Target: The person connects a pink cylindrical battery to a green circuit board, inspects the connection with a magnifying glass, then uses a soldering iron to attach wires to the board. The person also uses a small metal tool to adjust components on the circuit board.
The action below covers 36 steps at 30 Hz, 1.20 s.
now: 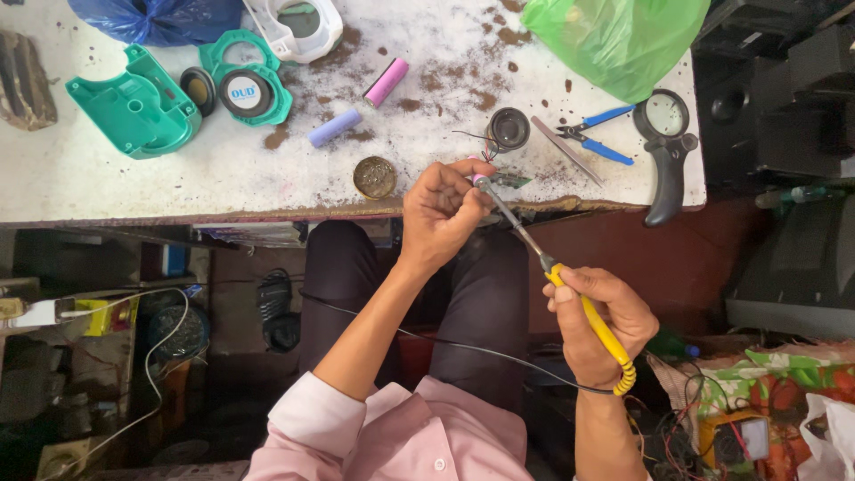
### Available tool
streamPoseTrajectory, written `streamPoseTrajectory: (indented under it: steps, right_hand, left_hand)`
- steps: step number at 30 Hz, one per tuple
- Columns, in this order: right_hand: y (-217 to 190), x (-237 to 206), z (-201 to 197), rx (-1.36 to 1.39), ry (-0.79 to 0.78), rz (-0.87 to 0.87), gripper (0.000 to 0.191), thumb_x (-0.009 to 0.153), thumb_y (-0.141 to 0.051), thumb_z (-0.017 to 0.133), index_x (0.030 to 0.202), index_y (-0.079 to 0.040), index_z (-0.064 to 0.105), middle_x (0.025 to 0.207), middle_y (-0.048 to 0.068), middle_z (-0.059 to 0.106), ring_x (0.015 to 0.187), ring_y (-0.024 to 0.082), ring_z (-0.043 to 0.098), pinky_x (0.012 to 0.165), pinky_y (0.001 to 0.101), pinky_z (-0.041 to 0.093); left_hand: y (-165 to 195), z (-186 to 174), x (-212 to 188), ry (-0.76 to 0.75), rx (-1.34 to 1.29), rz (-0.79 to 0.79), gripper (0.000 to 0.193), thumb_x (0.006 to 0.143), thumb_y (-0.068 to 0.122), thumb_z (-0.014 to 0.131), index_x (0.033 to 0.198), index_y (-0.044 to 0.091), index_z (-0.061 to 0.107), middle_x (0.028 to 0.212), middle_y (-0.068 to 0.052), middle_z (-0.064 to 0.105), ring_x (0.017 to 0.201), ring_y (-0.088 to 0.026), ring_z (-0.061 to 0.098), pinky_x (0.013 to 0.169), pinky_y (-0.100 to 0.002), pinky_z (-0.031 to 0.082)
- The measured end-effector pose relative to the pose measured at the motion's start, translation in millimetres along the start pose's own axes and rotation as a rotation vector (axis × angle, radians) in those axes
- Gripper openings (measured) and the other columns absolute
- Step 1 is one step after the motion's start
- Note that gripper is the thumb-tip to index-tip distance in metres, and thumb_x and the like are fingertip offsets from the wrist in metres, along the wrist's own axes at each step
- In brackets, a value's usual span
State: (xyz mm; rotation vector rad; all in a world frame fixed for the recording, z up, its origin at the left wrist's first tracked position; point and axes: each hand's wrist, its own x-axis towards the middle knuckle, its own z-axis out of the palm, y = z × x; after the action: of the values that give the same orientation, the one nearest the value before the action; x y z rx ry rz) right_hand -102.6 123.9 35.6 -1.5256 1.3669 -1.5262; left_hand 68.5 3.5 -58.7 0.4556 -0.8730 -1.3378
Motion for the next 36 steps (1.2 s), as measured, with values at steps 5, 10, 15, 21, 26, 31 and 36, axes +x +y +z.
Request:
streamPoseTrajectory:
  steps: [5, 10, 15, 21, 26, 31, 36]
  right_hand:
    - [0.4, -0.2, 0.5, 0.0, 0.0, -0.003, 0.014, 0.098, 0.005, 0.068, 0.111, 0.001, 0.07, 0.099, 0.014, 0.071, 0.084, 0.014, 0.07, 0.072, 0.0247, 0.058]
    - [1.6, -0.7, 0.3, 0.0, 0.003, -0.001, 0.013, 0.098, 0.005, 0.068, 0.111, 0.002, 0.07, 0.099, 0.014, 0.071, 0.083, 0.014, 0.07, 0.072, 0.0243, 0.057]
    - [3.3, -0.9, 2.1, 0.015, -0.006, 0.0, 0.013, 0.098, 0.005, 0.068, 0.11, 0.001, 0.07, 0.099, 0.014, 0.071, 0.082, 0.014, 0.07, 0.071, 0.0241, 0.057]
    - [1.9, -1.7, 2.8, 0.01, -0.007, 0.003, 0.014, 0.097, 0.005, 0.068, 0.11, 0.002, 0.07, 0.1, 0.014, 0.071, 0.083, 0.014, 0.07, 0.072, 0.0243, 0.057]
    - [0.3, -2.9, 2.5, 0.023, 0.014, 0.018, 0.014, 0.097, 0.005, 0.068, 0.111, 0.002, 0.07, 0.099, 0.014, 0.071, 0.083, 0.014, 0.07, 0.072, 0.0244, 0.057]
    - [1.1, -2.7, 3.7, 0.007, 0.003, 0.013, 0.014, 0.097, 0.006, 0.068, 0.11, 0.002, 0.071, 0.099, 0.014, 0.071, 0.082, 0.014, 0.07, 0.072, 0.0244, 0.057]
    - [1.3, -2.4, 4.7, 0.017, 0.005, 0.007, 0.015, 0.097, 0.006, 0.068, 0.111, 0.001, 0.071, 0.099, 0.013, 0.071, 0.082, 0.013, 0.069, 0.072, 0.0242, 0.056]
  left_hand:
    - [1.2, -0.2, 0.5, 0.005, 0.032, -0.003, 0.01, 0.098, -0.01, 0.059, 0.098, -0.001, 0.053, 0.13, -0.023, 0.064, 0.09, -0.009, 0.068, 0.081, -0.024, 0.06]
    - [1.5, 1.3, 0.5, 0.002, 0.011, -0.01, 0.011, 0.099, -0.01, 0.058, 0.098, -0.001, 0.053, 0.13, -0.022, 0.064, 0.091, -0.009, 0.068, 0.082, -0.024, 0.06]
    - [2.0, 1.2, -0.2, 0.012, 0.023, -0.014, 0.011, 0.099, -0.01, 0.058, 0.098, -0.001, 0.053, 0.13, -0.023, 0.064, 0.088, -0.008, 0.067, 0.081, -0.024, 0.06]
    - [3.7, 0.0, -0.1, 0.0, 0.026, 0.003, 0.011, 0.098, -0.01, 0.058, 0.098, -0.001, 0.053, 0.13, -0.023, 0.065, 0.089, -0.009, 0.067, 0.082, -0.025, 0.06]
    - [4.9, 0.4, -0.2, 0.008, 0.027, -0.015, 0.01, 0.096, -0.011, 0.055, 0.097, -0.001, 0.053, 0.129, -0.023, 0.064, 0.09, -0.011, 0.069, 0.082, -0.027, 0.061]
    - [5.6, -0.5, -1.0, -0.003, 0.041, 0.011, 0.009, 0.098, -0.01, 0.055, 0.097, -0.001, 0.052, 0.13, -0.024, 0.065, 0.087, -0.01, 0.068, 0.082, -0.026, 0.061]
    - [4.7, 0.2, -1.0, 0.006, 0.035, 0.006, 0.009, 0.098, -0.01, 0.054, 0.097, -0.001, 0.052, 0.129, -0.025, 0.064, 0.087, -0.01, 0.068, 0.081, -0.026, 0.061]
